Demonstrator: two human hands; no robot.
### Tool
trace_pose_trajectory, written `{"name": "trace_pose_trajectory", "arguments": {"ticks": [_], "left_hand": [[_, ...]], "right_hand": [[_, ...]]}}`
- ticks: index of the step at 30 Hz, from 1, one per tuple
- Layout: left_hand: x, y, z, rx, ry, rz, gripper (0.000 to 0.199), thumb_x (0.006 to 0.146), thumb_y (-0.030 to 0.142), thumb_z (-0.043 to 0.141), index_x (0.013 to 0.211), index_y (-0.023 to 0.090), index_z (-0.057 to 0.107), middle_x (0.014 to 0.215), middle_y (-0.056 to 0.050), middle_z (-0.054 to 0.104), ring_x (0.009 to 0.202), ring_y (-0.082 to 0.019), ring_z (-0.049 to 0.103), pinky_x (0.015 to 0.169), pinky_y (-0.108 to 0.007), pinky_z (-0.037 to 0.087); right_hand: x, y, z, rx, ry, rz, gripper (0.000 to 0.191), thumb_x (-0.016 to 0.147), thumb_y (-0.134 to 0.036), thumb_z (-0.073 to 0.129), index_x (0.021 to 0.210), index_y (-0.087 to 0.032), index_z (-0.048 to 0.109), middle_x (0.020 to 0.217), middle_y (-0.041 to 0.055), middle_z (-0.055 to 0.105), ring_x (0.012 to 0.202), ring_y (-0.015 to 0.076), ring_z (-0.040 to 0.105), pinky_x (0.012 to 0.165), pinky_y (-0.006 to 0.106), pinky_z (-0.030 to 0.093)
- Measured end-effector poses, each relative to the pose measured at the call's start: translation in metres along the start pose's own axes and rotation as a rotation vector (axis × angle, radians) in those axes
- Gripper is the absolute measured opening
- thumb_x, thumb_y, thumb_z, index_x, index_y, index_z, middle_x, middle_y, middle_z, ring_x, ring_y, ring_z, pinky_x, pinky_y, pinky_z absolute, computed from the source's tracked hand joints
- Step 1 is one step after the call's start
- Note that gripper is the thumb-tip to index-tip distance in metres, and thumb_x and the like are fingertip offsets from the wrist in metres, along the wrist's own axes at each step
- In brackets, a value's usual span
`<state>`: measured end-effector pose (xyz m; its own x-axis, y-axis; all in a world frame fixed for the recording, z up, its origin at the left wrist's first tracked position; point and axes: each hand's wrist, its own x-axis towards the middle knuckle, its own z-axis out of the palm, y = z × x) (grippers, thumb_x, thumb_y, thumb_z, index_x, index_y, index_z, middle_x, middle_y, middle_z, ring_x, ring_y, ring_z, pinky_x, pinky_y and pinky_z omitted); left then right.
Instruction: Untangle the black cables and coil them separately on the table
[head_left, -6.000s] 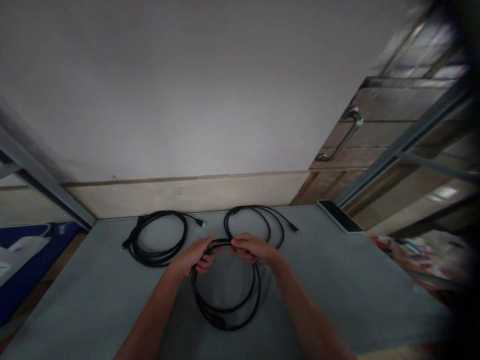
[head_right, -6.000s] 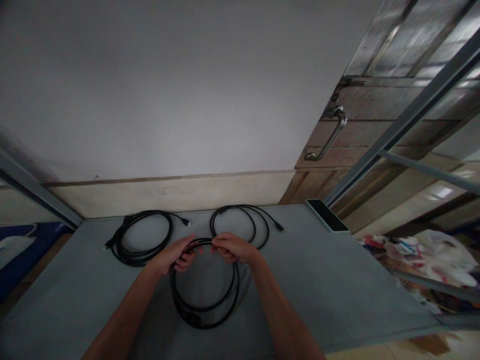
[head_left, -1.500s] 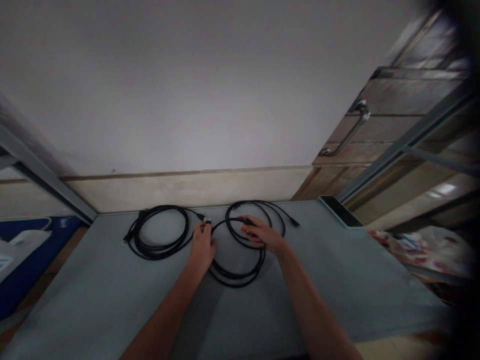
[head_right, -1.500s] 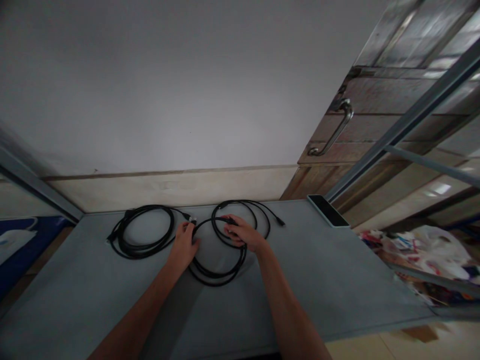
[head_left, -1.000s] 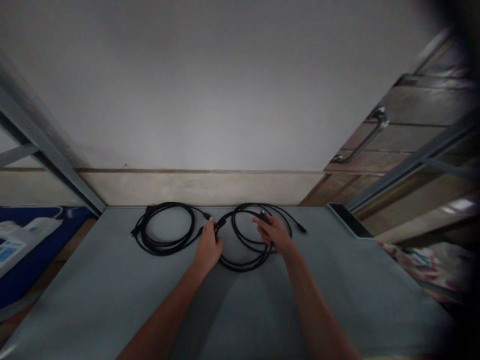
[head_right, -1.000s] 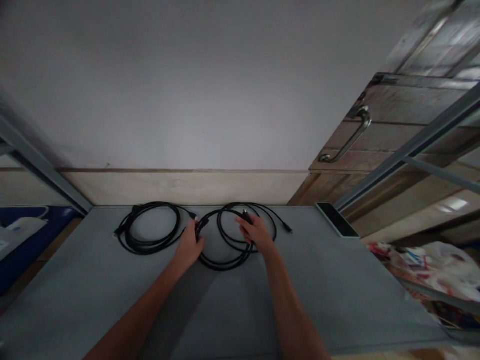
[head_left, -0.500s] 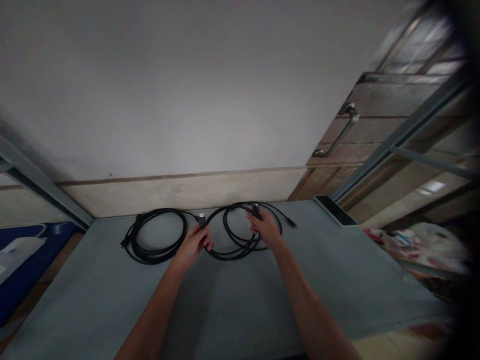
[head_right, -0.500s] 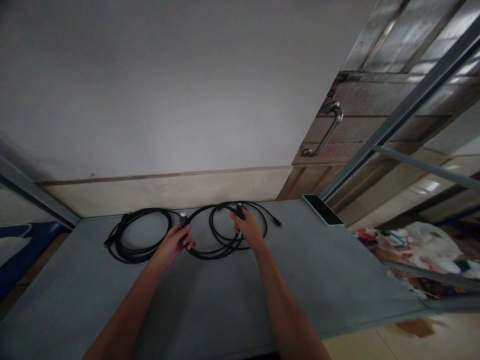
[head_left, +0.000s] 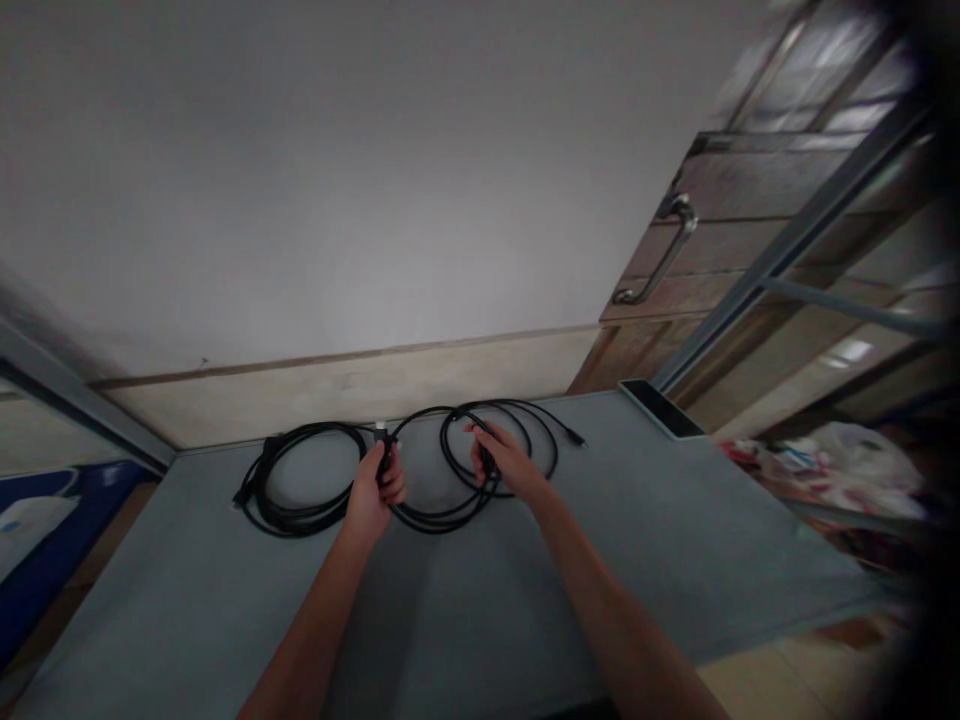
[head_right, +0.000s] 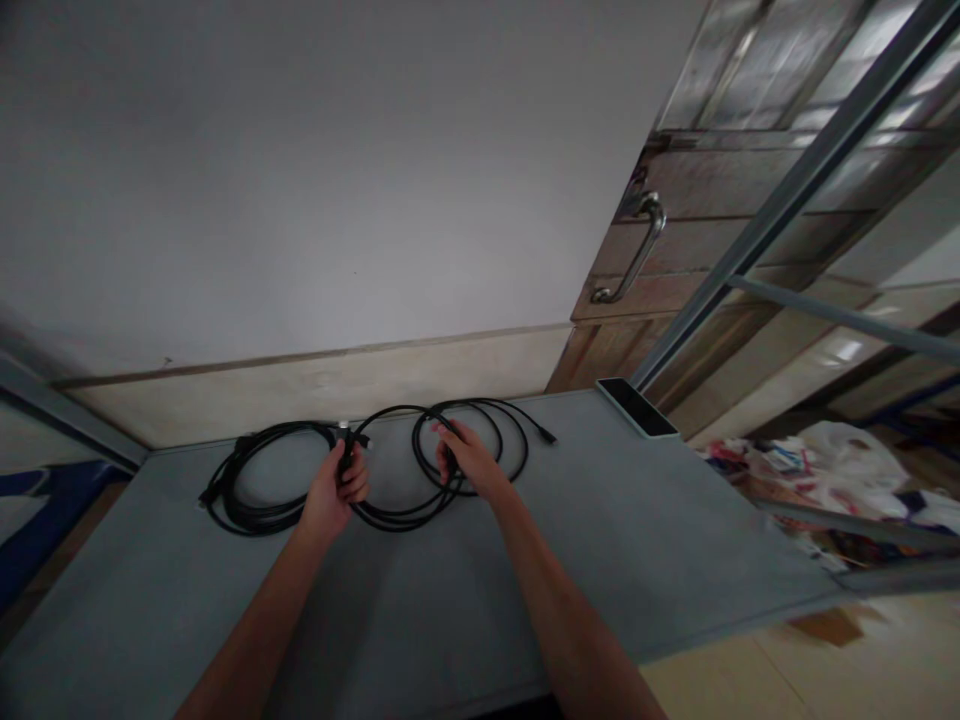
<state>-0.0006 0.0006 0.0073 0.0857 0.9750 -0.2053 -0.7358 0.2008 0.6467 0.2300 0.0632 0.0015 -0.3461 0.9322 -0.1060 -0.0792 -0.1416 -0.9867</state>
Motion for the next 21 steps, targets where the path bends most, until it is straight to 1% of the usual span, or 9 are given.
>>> {"name": "trace_pose_trajectory", "arguments": {"ticks": [4, 6, 9, 10, 12, 14, 16, 19, 21], "left_hand": [[0.004, 0.004, -0.005, -0.084, 0.039, 0.074, 0.029, 0.082, 0.039, 0.069, 0.08, 0.016, 0.053, 0.056, 0.008, 0.032, 0.04, -0.003, 0.024, 0.036, -0.017, 0.016], [0.005, 0.006, -0.006, -0.116, 0.043, 0.12, 0.028, 0.082, 0.037, 0.069, 0.076, 0.017, 0.05, 0.056, 0.008, 0.031, 0.041, -0.003, 0.026, 0.037, -0.018, 0.018], [0.004, 0.008, -0.005, -0.081, 0.01, 0.103, 0.033, 0.084, 0.039, 0.069, 0.072, 0.018, 0.046, 0.051, 0.01, 0.023, 0.038, -0.003, 0.02, 0.037, -0.018, 0.018], [0.004, 0.01, -0.004, -0.04, 0.001, 0.077, 0.033, 0.084, 0.041, 0.068, 0.072, 0.018, 0.047, 0.05, 0.01, 0.022, 0.037, -0.003, 0.018, 0.036, -0.018, 0.017], [0.002, 0.012, -0.002, 0.069, 0.006, 0.043, 0.034, 0.082, 0.044, 0.07, 0.076, 0.018, 0.05, 0.049, 0.011, 0.024, 0.036, -0.002, 0.016, 0.036, -0.017, 0.016], [0.0, 0.014, 0.0, 0.173, 0.031, 0.049, 0.035, 0.078, 0.044, 0.075, 0.079, 0.018, 0.051, 0.05, 0.012, 0.029, 0.036, -0.001, 0.018, 0.037, -0.016, 0.017], [-0.002, 0.014, 0.002, 0.238, 0.059, 0.083, 0.037, 0.073, 0.04, 0.079, 0.077, 0.019, 0.049, 0.05, 0.013, 0.03, 0.036, -0.001, 0.021, 0.037, -0.016, 0.021], [-0.002, 0.012, 0.002, 0.272, 0.085, 0.104, 0.041, 0.073, 0.039, 0.079, 0.068, 0.019, 0.043, 0.045, 0.013, 0.026, 0.034, -0.002, 0.02, 0.037, -0.018, 0.025], [-0.001, 0.012, 0.001, 0.285, 0.103, 0.092, 0.048, 0.074, 0.042, 0.077, 0.06, 0.019, 0.037, 0.043, 0.013, 0.024, 0.033, -0.002, 0.02, 0.036, -0.019, 0.023]], "right_hand": [[-0.002, -0.001, -0.001, 0.019, -0.068, 0.029, 0.048, 0.083, -0.067, 0.057, 0.081, -0.018, 0.058, 0.055, -0.0021, 0.055, 0.046, 0.0121, 0.053, 0.047, 0.025, 0.045], [-0.003, -0.001, -0.001, 0.057, -0.101, 0.036, 0.051, 0.084, -0.067, 0.056, 0.074, -0.018, 0.058, 0.051, -0.003, 0.05, 0.045, 0.0111, 0.051, 0.051, 0.025, 0.045], [-0.004, -0.001, -0.001, 0.16, -0.116, -0.001, 0.046, 0.083, -0.064, 0.06, 0.076, -0.019, 0.06, 0.046, -0.0084, 0.036, 0.041, 0.0069, 0.037, 0.058, 0.027, 0.048], [-0.004, -0.001, -0.001, 0.182, -0.108, -0.016, 0.042, 0.081, -0.06, 0.065, 0.08, -0.019, 0.06, 0.048, -0.0095, 0.034, 0.041, 0.0056, 0.033, 0.059, 0.027, 0.048], [-0.003, -0.002, -0.001, 0.182, -0.073, -0.037, 0.036, 0.075, -0.05, 0.075, 0.091, -0.021, 0.061, 0.054, -0.0099, 0.037, 0.043, 0.0042, 0.029, 0.058, 0.026, 0.047], [-0.001, -0.003, -0.001, 0.119, -0.022, -0.06, 0.038, 0.072, -0.042, 0.078, 0.098, -0.022, 0.06, 0.058, -0.0091, 0.041, 0.044, 0.0045, 0.031, 0.054, 0.025, 0.046], [0.0, -0.003, -0.002, 0.021, 0.046, -0.099, 0.036, 0.073, -0.042, 0.075, 0.099, -0.021, 0.06, 0.057, -0.0086, 0.041, 0.044, 0.0065, 0.036, 0.05, 0.026, 0.046], [0.003, -0.002, -0.004, -0.189, 0.16, -0.154, 0.03, 0.077, -0.043, 0.068, 0.096, -0.021, 0.061, 0.056, -0.0057, 0.045, 0.046, 0.011, 0.046, 0.047, 0.027, 0.046], [0.004, 0.0, -0.006, -0.352, 0.227, -0.187, 0.025, 0.08, -0.041, 0.064, 0.095, -0.021, 0.061, 0.061, -0.0024, 0.051, 0.048, 0.0131, 0.052, 0.046, 0.028, 0.045]]}}
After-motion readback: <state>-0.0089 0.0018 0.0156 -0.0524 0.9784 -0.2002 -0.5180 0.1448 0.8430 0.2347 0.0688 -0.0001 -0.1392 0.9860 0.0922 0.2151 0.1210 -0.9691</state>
